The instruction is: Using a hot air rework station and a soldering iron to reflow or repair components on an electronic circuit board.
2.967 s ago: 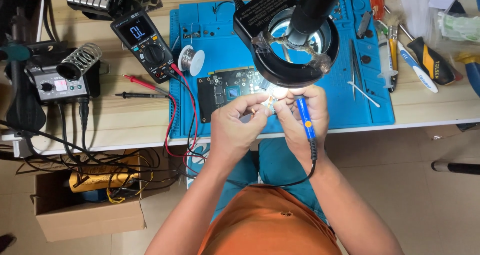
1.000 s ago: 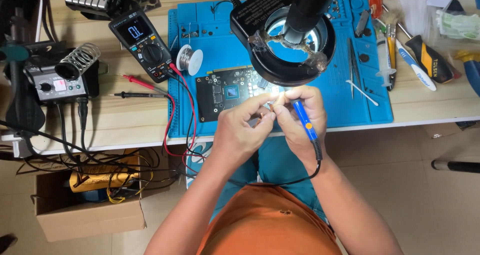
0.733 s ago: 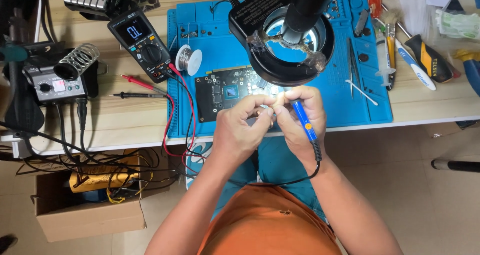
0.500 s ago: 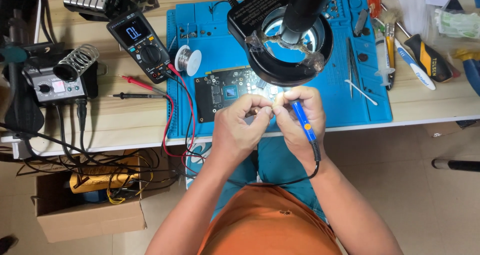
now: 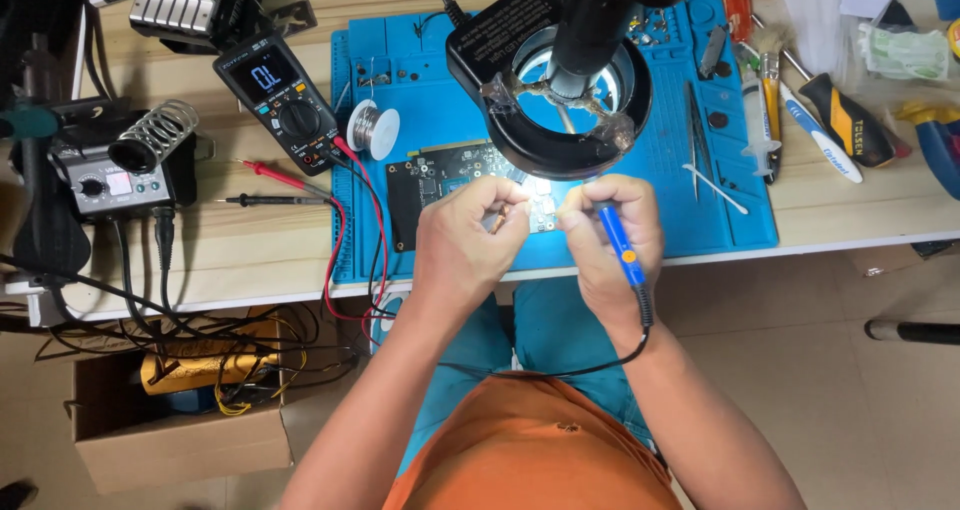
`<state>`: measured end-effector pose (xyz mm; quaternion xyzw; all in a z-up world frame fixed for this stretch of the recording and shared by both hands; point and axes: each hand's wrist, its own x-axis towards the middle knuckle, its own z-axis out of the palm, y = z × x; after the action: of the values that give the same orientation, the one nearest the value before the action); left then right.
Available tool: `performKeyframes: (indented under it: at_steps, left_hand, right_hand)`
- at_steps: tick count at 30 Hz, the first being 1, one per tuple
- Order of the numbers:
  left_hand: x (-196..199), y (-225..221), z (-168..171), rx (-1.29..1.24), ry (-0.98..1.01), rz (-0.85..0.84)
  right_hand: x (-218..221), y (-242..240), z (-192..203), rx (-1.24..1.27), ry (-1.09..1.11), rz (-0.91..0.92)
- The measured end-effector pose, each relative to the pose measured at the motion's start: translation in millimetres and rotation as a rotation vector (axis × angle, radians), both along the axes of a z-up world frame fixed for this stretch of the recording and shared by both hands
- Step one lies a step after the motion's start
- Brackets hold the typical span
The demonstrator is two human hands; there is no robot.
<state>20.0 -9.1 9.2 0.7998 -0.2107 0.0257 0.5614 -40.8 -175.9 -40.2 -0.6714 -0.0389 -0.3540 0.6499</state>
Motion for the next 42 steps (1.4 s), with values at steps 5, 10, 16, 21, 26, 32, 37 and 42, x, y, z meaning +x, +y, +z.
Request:
performKeyframes:
  at_steps: [5, 10, 16, 21, 26, 32, 37, 42]
  left_hand:
    - [17.6, -3.0, -12.3, 0.207, -0.150, 0.007]
    - [37.2, -13.3, -20.3, 0.328, -0.346, -0.008]
    - [50.4, -17.5, -35.7, 0.442, -0.443, -0.016]
    - [50.6, -21.6, -24.9, 0.498, -0.486, -0.003]
    - [43.9, -22.6, -15.3, 0.491, -0.360, -0.002]
    - [21.2, -15.2, 19.9, 0.323, -0.046, 0.004]
    - [10.6, -1.9, 12.1, 0.202, 0.193, -0.036]
    - [4.2, -0.8, 18.9, 0.148, 0.299, -0.058]
  right_hand:
    - [-10.8, -26.0, 13.4, -0.099, 0.081, -0.041]
    - [-14.5, -60.3, 19.7, -0.302, 0.097, -0.103]
    - [-17.4, -72.3, 21.3, -0.340, 0.108, -0.150]
    - [-16.1, -71.5, 24.9, -0.306, 0.131, -0.194]
    - [-18.5, -68.9, 23.6, -0.211, 0.128, -0.184]
    - [-24.3, -62.4, 23.6, -0.326, 0.037, -0.210]
    - [-24.4, -31.6, 22.9, -0.296, 0.073, -0.233]
    - [-16.8, -10.8, 19.6, -0.341, 0.052, -0.148]
